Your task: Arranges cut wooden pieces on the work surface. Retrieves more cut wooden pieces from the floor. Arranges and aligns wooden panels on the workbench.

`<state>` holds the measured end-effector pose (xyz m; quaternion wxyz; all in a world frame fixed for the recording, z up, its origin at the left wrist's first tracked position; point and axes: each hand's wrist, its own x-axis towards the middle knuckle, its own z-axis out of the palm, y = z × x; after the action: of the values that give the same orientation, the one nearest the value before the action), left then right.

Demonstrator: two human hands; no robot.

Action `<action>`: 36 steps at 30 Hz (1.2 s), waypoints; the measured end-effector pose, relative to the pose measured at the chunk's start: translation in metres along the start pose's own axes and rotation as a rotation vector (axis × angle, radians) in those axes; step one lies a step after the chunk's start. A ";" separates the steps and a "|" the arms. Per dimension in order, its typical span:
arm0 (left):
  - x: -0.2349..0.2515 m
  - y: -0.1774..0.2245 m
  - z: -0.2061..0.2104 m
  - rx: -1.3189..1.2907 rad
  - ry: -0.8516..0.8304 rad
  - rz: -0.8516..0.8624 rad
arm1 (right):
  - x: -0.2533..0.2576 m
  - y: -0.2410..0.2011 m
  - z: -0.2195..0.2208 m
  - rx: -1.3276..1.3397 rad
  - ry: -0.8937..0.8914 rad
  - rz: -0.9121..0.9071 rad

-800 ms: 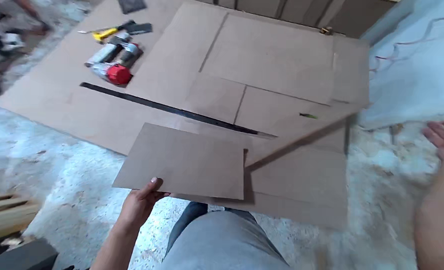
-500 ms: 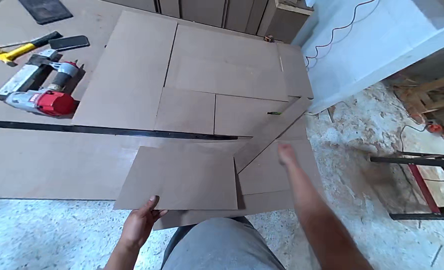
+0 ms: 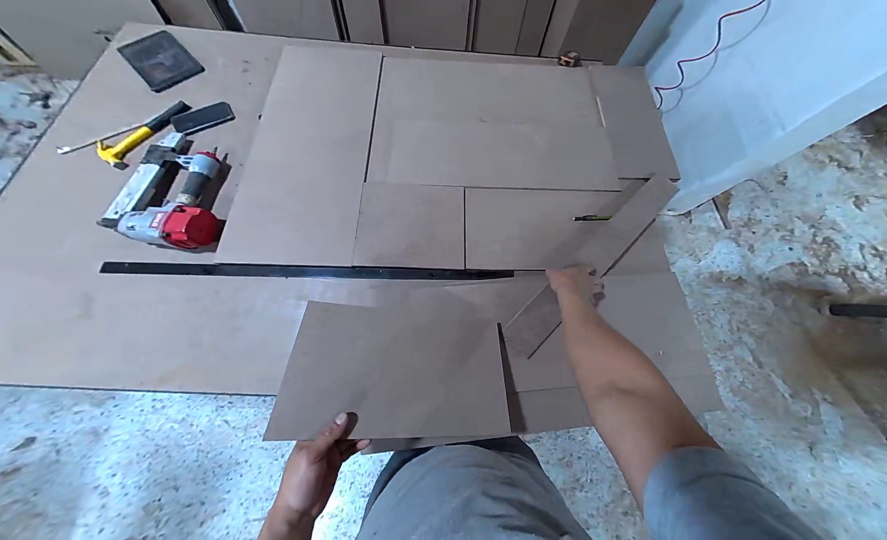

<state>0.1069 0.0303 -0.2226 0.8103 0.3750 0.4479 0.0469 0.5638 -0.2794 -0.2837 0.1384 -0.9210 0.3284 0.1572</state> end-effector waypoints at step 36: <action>0.038 -0.087 0.135 1.237 0.015 -0.099 | 0.139 0.232 -0.087 -0.631 -0.231 -1.290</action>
<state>0.2096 -0.0926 -0.2621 0.4409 0.7537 0.4146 -0.2562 0.5322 -0.5615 -0.2926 -0.0348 -0.9049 -0.3579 0.2279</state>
